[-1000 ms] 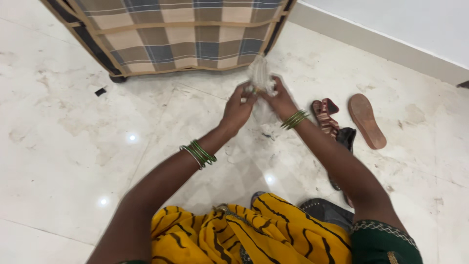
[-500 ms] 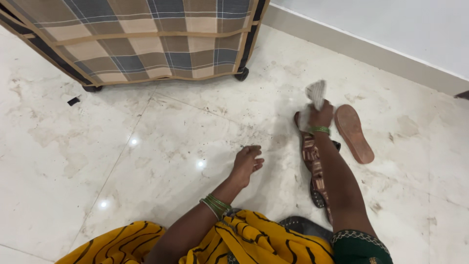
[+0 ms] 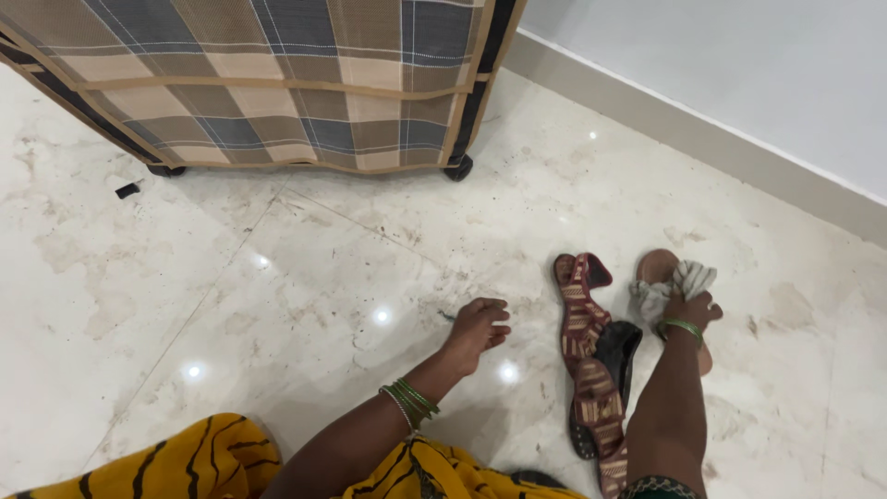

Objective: The person cleans a pair of pink sandals using a cloth. They wipe the soles and straps of the sandals, then place them on a shoe rack. The person then picks up another pair of sandals and continues cleaning them.

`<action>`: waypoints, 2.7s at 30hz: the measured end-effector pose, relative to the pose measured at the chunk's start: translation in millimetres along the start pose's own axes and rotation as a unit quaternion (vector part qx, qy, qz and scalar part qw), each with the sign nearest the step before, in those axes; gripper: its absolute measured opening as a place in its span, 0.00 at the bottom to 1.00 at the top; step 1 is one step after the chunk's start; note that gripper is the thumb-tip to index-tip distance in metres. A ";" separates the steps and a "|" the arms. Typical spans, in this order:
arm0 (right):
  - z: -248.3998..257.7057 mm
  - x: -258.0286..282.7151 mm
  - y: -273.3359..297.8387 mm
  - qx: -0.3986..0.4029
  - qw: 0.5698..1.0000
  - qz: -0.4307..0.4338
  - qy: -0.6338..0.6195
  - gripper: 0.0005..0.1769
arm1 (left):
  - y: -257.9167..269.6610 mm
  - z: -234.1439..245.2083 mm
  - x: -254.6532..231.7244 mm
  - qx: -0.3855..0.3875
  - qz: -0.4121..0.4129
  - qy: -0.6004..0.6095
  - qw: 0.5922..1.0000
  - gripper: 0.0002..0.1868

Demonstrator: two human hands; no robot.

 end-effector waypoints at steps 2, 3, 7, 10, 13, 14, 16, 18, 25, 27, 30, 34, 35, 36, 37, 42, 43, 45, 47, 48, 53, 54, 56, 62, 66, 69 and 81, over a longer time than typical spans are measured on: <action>-0.5 -4.5 -13.8 0.017 1.000 -0.013 0.021 0.50 | -12.3 -22.8 1.0 0.033 -0.008 -0.003 0.999 0.17; 0.4 -9.6 -21.4 0.026 0.999 -0.022 0.032 0.55 | -18.1 -34.5 2.2 0.039 -0.001 -0.016 0.999 0.17; -10.4 -28.7 -45.4 0.093 0.995 -0.008 0.041 0.67 | -29.4 -82.5 11.3 0.077 0.032 -0.064 0.994 0.16; -26.6 -49.6 -56.6 0.160 0.986 -0.027 -0.032 0.62 | -29.6 -97.0 28.8 0.119 0.052 -0.059 0.990 0.15; -42.7 -62.9 -73.6 0.193 0.981 0.007 -0.027 0.52 | -42.1 -110.2 50.5 0.124 0.077 -0.071 0.987 0.14; -49.3 -69.2 -79.5 0.192 0.981 0.012 0.005 0.49 | -44.6 -109.6 62.5 0.115 0.091 -0.078 0.986 0.14; -59.5 -80.9 -84.9 0.176 0.983 0.018 0.040 0.46 | -52.5 -113.6 71.8 0.135 0.092 -0.072 0.984 0.13; -59.5 -86.2 -81.0 0.114 0.993 0.034 0.015 0.45 | -57.0 -117.9 76.1 0.140 0.099 -0.077 0.982 0.12; -6.7 4.4 12.3 0.005 0.966 0.249 -0.068 0.34 | -62.9 -118.5 54.5 0.148 0.101 -0.038 0.983 0.18; 14.4 51.8 53.2 0.010 0.933 0.353 -0.072 0.36 | -58.8 -107.4 45.2 0.142 0.101 -0.005 0.985 0.22; 29.3 124.4 119.2 0.031 0.863 0.499 -0.071 0.44 | -47.1 -80.9 21.0 0.124 0.109 0.080 0.983 0.32; 2.8 205.9 210.4 0.123 0.783 0.609 -0.043 0.44 | -26.8 -20.8 -21.0 0.145 0.080 0.200 0.966 0.42; -7.8 222.9 234.0 0.149 0.760 0.632 -0.032 0.44 | -20.8 -2.4 -30.1 0.167 0.063 0.214 0.960 0.44; -17.2 238.4 254.9 0.173 0.748 0.639 -0.042 0.43 | -14.1 22.9 -39.6 0.161 0.028 0.209 0.964 0.39; -26.7 252.1 275.0 0.197 0.737 0.645 -0.051 0.43 | -5.8 47.3 -48.4 0.155 -0.007 0.203 0.967 0.36; -97.2 291.9 321.5 0.282 0.728 0.620 0.080 0.41 | 43.5 150.0 -101.1 0.038 -0.171 0.156 0.972 0.30; -112.7 297.7 331.5 0.286 0.718 0.627 0.093 0.32 | 51.9 168.2 -105.6 0.003 -0.176 0.167 0.970 0.30; -138.8 302.2 340.0 0.296 0.712 0.623 0.132 0.25 | 63.1 198.5 -105.5 -0.059 -0.179 0.172 0.967 0.31; -162.3 306.7 346.8 0.304 0.717 0.601 0.178 0.28 | 69.2 234.0 -103.2 -0.116 -0.171 0.167 0.964 0.32; -168.6 310.8 344.8 0.316 0.744 0.573 0.137 0.30 | 71.7 255.4 -102.0 -0.166 -0.169 0.142 0.961 0.32; -214.5 319.9 306.6 0.361 0.820 0.420 -0.142 0.42 | 107.1 334.4 -105.3 -0.625 -0.120 -0.308 0.707 0.35; -226.3 320.4 304.2 0.378 0.820 0.400 -0.158 0.44 | 95.3 333.6 -98.1 -0.603 -0.157 -0.293 0.725 0.29; -237.5 321.5 305.3 0.409 0.819 0.356 -0.186 0.47 | 70.5 329.6 -82.3 -0.555 -0.229 -0.259 0.756 0.18; -219.6 376.8 374.1 0.386 0.808 0.446 0.010 0.34 | 24.8 327.6 -49.6 -0.495 -0.173 -0.075 0.848 0.14; -206.3 412.6 415.6 0.370 0.763 0.528 0.034 0.36 | 41.3 330.7 -56.2 -0.540 -0.104 -0.044 0.834 0.24; -209.1 414.5 434.4 0.378 0.760 0.523 0.078 0.37 | 35.2 341.0 -62.3 -0.473 -0.122 -0.011 0.872 0.17; -222.8 397.3 469.2 0.381 0.827 0.414 -0.004 0.32 | 4.7 345.7 -69.6 -0.218 -0.056 0.382 0.896 0.19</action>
Point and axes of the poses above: each hand's wrist, its own y-axis away from the middle knuckle, its own z-axis out of the back of the hand, x = y × z, the point moved 8 cm from there along -y, towards the middle knuckle, and after that the axes turned 3 degrees about z, right-handed, at the moved point
